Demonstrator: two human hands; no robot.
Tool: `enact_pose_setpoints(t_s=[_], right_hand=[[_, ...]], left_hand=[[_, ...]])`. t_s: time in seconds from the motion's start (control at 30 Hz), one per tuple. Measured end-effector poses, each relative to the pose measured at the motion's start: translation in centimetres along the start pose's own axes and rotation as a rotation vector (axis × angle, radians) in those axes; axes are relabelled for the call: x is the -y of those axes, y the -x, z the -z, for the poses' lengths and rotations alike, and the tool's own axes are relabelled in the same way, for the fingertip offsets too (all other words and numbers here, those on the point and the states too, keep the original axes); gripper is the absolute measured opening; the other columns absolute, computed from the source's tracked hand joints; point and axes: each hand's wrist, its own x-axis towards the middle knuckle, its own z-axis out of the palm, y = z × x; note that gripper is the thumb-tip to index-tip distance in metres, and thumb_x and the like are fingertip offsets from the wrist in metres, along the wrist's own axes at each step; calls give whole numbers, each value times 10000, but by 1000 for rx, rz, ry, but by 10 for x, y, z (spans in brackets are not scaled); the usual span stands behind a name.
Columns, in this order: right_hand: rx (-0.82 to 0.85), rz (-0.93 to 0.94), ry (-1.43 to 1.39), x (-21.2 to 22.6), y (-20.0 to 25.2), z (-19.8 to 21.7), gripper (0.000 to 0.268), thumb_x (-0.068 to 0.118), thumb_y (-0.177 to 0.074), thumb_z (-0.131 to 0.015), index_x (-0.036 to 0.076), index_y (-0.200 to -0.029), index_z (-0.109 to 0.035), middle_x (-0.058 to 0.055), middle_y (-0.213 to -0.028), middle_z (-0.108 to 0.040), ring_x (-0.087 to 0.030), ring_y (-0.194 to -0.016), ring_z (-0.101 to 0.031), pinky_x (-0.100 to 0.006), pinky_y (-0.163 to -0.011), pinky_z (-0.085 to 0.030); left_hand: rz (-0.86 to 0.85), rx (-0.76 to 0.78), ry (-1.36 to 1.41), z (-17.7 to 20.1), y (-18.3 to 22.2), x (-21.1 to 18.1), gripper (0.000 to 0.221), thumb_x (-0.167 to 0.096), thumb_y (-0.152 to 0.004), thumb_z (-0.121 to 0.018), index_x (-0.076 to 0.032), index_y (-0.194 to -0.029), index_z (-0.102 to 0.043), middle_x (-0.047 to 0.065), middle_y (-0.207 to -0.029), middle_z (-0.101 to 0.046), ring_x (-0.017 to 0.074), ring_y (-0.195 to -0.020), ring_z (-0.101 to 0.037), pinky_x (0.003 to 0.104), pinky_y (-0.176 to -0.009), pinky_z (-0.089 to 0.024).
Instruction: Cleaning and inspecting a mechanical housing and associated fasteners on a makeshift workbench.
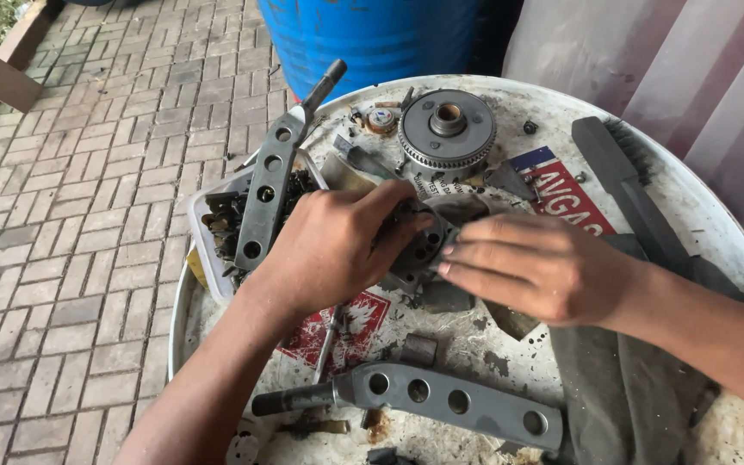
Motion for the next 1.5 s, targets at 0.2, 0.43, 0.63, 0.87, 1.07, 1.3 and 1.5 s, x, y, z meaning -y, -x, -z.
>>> enact_pose_setpoints(t_s=[0.2, 0.43, 0.63, 0.87, 1.07, 1.3, 1.5], right_hand=[[47, 25, 121, 8, -5, 1, 101, -43, -922, -744, -71, -1018, -737, -220, -1032, -737, -348, -931, -732, -449, -826, -679], [91, 13, 178, 5, -3, 5, 108, -71, -907, -756, -73, -1013, -737, -226, -997, -737, -358, -910, -719, -421, -825, -672], [97, 18, 210, -1, 13, -7, 150, -156, -850, -804, -49, -945, -757, -224, -940, -760, -350, -843, -743, -358, -762, -694], [129, 48, 278, -10, 14, -3, 143, -122, -848, -832, -31, -942, -772, -230, -944, -777, -359, -856, -769, -384, -795, -693], [125, 38, 221, -13, 12, -1, 144, -95, -867, -819, -44, -991, -767, -249, -994, -768, -377, -901, -756, -409, -841, -676], [70, 28, 92, -4, 10, -6, 149, -133, -867, -817, -44, -970, -756, -221, -959, -772, -331, -842, -761, -375, -800, -685], [135, 16, 129, 4, -4, 5, 129, -21, -927, -749, -84, -1039, -736, -234, -1067, -738, -381, -963, -728, -480, -854, -661]], left_hand=[[-4, 45, 19, -5, -1, 6, 167, -186, -1033, -634, -40, -1002, -558, 100, -707, -649, 245, -495, -602, 396, -419, -513], [-28, 33, -56, -8, 1, 5, 189, -200, -1039, -640, -37, -998, -553, 111, -682, -633, 272, -484, -600, 412, -415, -483], [-34, 46, -72, -9, 3, 6, 172, -193, -1051, -623, -34, -1029, -564, 129, -752, -686, 253, -529, -657, 395, -440, -554], [-24, 40, -88, -9, 2, 7, 190, -222, -1058, -609, -44, -1033, -547, 130, -668, -659, 316, -482, -640, 458, -414, -509], [-3, 19, -124, -11, 3, 7, 215, -235, -1064, -632, -51, -1008, -536, 127, -632, -642, 357, -472, -612, 481, -412, -461], [-14, 46, -143, -12, 3, 6, 217, -232, -1074, -611, -42, -1014, -525, 118, -675, -657, 341, -466, -597, 477, -392, -453], [-11, 31, -150, -11, 3, 5, 233, -242, -1077, -604, -46, -992, -511, 116, -641, -619, 385, -459, -566, 480, -387, -407]])
